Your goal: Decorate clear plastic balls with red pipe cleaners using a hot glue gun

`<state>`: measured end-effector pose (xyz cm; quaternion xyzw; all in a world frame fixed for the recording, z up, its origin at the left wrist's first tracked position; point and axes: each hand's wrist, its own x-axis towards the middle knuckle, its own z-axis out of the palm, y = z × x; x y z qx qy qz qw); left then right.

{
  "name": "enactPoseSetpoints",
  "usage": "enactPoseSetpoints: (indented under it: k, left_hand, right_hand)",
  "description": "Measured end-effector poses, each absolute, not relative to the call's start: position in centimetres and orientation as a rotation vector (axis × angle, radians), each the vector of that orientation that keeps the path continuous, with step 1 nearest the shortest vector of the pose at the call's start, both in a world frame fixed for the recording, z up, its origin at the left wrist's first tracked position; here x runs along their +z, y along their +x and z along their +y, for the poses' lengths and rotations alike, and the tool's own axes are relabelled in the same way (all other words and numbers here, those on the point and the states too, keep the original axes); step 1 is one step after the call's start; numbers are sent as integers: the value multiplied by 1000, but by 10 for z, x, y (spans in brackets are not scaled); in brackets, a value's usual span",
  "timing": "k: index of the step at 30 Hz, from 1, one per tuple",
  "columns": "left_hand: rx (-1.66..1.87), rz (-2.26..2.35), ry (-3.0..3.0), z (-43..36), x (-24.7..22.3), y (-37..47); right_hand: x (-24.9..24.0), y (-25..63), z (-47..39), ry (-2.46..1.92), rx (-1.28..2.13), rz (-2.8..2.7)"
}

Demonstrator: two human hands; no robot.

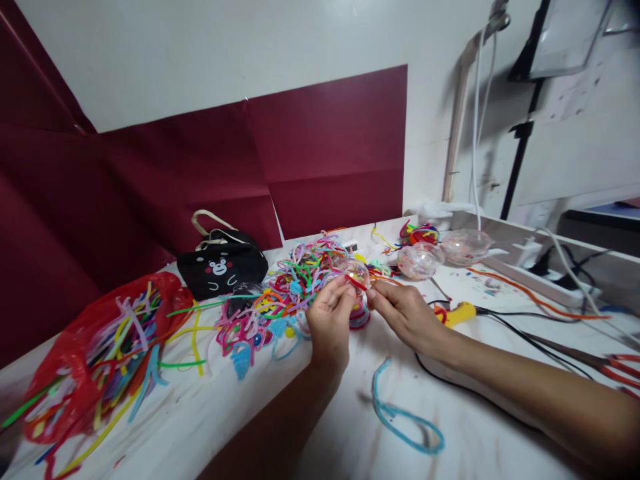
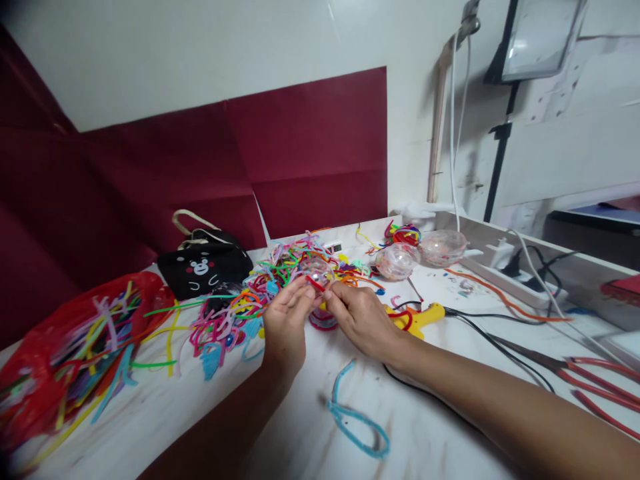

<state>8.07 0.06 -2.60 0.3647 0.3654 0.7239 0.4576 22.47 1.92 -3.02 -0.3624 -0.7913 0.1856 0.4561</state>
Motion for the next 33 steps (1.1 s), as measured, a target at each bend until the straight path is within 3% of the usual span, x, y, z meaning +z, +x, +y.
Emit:
enactPoseSetpoints:
  k: [33]
  left_hand:
    - [1780, 964, 907, 0, -29, 82]
  right_hand:
    - [-39, 217, 13, -924, 466, -1926]
